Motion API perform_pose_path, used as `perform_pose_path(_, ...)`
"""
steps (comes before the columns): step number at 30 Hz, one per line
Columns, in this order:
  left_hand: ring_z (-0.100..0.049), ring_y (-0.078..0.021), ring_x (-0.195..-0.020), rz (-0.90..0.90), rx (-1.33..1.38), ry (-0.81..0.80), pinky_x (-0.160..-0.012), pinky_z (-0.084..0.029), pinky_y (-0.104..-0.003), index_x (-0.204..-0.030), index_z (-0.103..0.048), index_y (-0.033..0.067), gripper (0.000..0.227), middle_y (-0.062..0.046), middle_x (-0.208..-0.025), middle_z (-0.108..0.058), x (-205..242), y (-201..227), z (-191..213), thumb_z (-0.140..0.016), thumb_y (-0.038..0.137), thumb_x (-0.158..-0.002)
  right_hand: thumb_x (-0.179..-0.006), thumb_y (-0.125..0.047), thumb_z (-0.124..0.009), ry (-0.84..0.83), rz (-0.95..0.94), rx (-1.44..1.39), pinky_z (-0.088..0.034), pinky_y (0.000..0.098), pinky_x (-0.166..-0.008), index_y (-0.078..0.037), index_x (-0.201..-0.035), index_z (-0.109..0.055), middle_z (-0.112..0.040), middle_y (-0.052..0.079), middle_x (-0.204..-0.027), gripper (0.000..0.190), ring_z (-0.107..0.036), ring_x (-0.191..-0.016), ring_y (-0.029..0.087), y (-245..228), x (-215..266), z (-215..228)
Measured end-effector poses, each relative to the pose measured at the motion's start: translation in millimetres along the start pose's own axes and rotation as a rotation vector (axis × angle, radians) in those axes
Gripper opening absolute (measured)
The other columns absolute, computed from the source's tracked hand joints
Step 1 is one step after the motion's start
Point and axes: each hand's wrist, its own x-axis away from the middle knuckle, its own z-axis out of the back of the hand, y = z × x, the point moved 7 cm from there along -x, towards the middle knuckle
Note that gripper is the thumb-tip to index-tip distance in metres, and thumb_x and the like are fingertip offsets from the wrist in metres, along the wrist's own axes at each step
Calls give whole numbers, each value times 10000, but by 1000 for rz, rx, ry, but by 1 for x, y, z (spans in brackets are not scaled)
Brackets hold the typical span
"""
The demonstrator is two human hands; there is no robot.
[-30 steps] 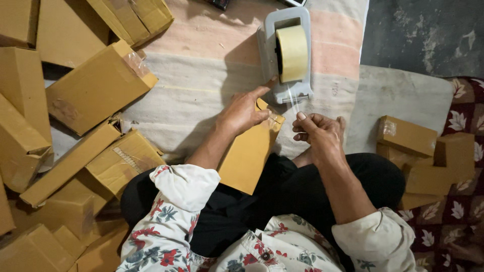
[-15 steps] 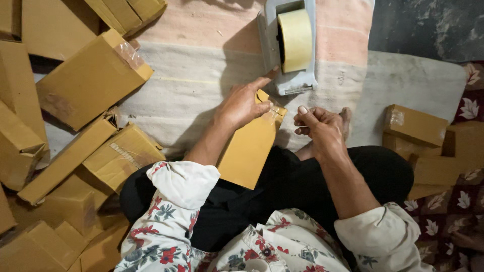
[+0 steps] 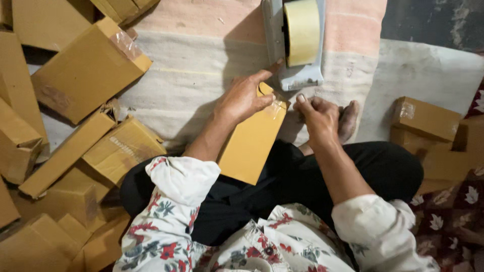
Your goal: The person sits on the floor and repeatedly unpacks smart watches from their retail boxes, places them into small brown cardboard shipping boxes, and seals the boxes with packing tape. The person handles the watches, charging cables, and boxes by hand.
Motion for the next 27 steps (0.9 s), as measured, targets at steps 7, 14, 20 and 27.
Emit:
perform_pose_path(7,-635,-373,-1221,-98,38,46,-1003,-511,-439,-1392,-575,114,627,-205,-1309,-673,2,-2,-2,-761,359,-846,-962,-223,-730,50,-21,46,-472,280,-582,18,-849,-741,-691,47,-712,266,-593,-609,126,12,-4,-1)
perform_pose_path(14,-636,-377,-1206,-9,-23,6,-1030,-498,-428,-1476,-528,200,713,-188,-1303,-675,-4,-3,3,-751,381,-823,-941,-277,-736,107,-212,257,-513,319,-594,18,-873,-744,-703,88,-733,303,-623,-626,162,22,8,1)
perform_pose_path(20,-632,-435,-1120,-142,68,276,-932,-522,-441,-1530,-342,47,948,-266,-1356,-582,36,25,46,-843,337,-780,-986,-259,-697,-95,-114,-207,-534,261,-603,2,-866,-677,-680,70,-787,288,-623,-661,149,-9,42,-2)
perform_pose_path(27,-753,-237,-1071,-632,-3,976,-854,-646,-312,-1541,-395,93,637,-178,-1345,-678,147,65,96,-770,259,-1053,-991,-191,-696,-261,131,-171,-553,287,-619,7,-891,-698,-696,95,-818,222,-643,-694,157,-120,94,-14)
